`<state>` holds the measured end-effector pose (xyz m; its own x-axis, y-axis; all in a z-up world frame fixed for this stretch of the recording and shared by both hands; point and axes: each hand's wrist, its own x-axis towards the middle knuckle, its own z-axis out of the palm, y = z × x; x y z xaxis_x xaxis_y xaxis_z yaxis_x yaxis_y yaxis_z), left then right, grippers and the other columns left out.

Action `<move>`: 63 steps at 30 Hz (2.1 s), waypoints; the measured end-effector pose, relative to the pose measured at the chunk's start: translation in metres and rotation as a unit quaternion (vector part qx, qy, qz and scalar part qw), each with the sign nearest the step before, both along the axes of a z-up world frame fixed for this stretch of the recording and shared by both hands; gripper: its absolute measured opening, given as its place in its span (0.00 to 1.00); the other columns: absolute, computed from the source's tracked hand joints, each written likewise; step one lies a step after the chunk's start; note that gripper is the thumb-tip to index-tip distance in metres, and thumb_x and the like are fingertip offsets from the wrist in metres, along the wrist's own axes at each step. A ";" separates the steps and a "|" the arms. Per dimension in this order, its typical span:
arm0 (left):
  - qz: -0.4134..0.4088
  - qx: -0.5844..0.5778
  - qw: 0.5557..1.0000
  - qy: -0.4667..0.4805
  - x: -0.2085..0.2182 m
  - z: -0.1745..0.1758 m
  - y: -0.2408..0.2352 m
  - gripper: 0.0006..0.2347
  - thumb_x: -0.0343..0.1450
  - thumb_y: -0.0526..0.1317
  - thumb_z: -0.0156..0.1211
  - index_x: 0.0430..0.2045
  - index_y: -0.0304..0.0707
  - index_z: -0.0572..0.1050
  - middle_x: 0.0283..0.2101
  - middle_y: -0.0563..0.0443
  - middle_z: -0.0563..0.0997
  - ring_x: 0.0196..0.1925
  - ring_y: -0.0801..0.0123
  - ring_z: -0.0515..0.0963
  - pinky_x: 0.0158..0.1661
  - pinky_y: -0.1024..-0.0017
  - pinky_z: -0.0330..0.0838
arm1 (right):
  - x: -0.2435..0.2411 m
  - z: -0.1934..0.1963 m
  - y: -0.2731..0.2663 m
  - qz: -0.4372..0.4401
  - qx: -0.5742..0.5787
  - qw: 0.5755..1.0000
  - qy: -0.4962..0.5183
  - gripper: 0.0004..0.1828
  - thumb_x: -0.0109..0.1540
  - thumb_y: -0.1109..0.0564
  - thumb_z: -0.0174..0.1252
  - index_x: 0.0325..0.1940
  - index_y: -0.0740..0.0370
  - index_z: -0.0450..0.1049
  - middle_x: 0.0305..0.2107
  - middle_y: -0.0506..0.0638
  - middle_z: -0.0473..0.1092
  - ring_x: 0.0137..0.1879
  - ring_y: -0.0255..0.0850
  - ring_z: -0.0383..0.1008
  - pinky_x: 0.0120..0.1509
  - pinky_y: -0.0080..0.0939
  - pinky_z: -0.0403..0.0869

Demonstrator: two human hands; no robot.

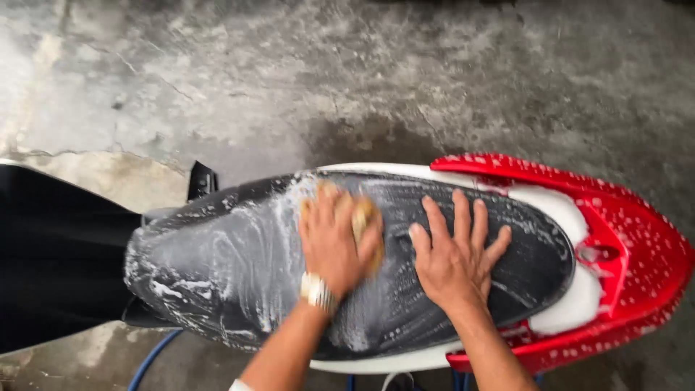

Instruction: The person cleans a white and red scooter using a yellow cloth. They wipe the front dashboard, handlebars, and the black seat, dipping the cloth into a bucket of soapy water to create suds on the seat.

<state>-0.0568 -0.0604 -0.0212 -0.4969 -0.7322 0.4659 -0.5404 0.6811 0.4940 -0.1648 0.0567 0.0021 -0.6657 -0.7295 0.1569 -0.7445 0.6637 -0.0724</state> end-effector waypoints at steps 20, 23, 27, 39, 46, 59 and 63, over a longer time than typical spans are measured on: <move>-0.022 0.002 0.998 -0.054 0.020 -0.007 0.014 0.16 0.60 0.57 0.54 0.34 0.55 0.74 0.45 0.54 0.71 0.51 0.56 0.70 0.49 0.53 0.60 | 0.007 0.017 -0.007 -0.007 0.039 0.994 -0.106 0.25 0.62 0.40 0.32 0.62 0.45 0.55 0.61 0.57 0.46 0.68 0.58 0.39 0.59 0.75 0.35; 0.029 -0.002 0.999 -0.034 -0.022 -0.022 0.002 0.16 0.61 0.57 0.53 0.35 0.52 0.73 0.46 0.54 0.70 0.50 0.57 0.70 0.48 0.53 0.62 | 0.000 0.019 -0.001 -0.008 0.033 0.995 -0.091 0.25 0.62 0.41 0.31 0.61 0.45 0.56 0.61 0.56 0.47 0.68 0.57 0.39 0.59 0.75 0.35; -0.047 0.025 0.999 -0.008 0.014 0.019 0.032 0.15 0.63 0.54 0.52 0.36 0.48 0.75 0.46 0.47 0.72 0.51 0.51 0.70 0.49 0.51 0.59 | 0.002 0.013 0.000 -0.002 0.027 0.996 -0.088 0.25 0.63 0.41 0.29 0.61 0.45 0.55 0.62 0.56 0.46 0.68 0.58 0.37 0.59 0.76 0.33; -0.029 -0.028 0.999 -0.002 -0.016 -0.010 -0.001 0.15 0.62 0.54 0.55 0.36 0.50 0.72 0.46 0.52 0.70 0.49 0.59 0.69 0.46 0.57 0.58 | 0.001 0.004 0.000 0.022 -0.079 0.994 0.072 0.19 0.58 0.46 0.46 0.54 0.46 0.65 0.56 0.53 0.59 0.62 0.54 0.55 0.55 0.75 0.49; -0.101 -0.074 0.991 -0.048 0.119 0.005 -0.015 0.12 0.62 0.50 0.57 0.35 0.50 0.73 0.44 0.50 0.73 0.49 0.58 0.70 0.53 0.57 0.56 | 0.002 0.003 0.000 0.017 -0.043 0.998 0.052 0.21 0.60 0.44 0.42 0.56 0.45 0.65 0.58 0.52 0.58 0.65 0.51 0.53 0.58 0.71 0.47; -0.016 0.190 0.959 -0.209 0.056 0.004 -0.122 0.20 0.60 0.60 0.40 0.35 0.54 0.73 0.34 0.49 0.74 0.36 0.57 0.72 0.36 0.56 0.62 | 0.003 -0.004 -0.002 0.010 -0.051 0.996 0.071 0.21 0.61 0.46 0.44 0.56 0.52 0.69 0.60 0.57 0.60 0.65 0.54 0.55 0.60 0.69 0.45; -0.060 0.133 0.982 -0.122 -0.013 -0.009 -0.090 0.16 0.57 0.59 0.46 0.27 0.55 0.73 0.34 0.49 0.73 0.39 0.51 0.71 0.34 0.51 0.61 | 0.001 -0.005 -0.001 0.015 -0.052 0.996 0.070 0.20 0.62 0.45 0.43 0.56 0.50 0.69 0.59 0.55 0.61 0.65 0.51 0.56 0.61 0.64 0.45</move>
<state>-0.0702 -0.1508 -0.0305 -0.6609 -0.7404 0.1222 -0.5883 0.6123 0.5283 -0.1638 0.0558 -0.0027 -0.6102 -0.7235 0.3227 -0.7714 0.6355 -0.0338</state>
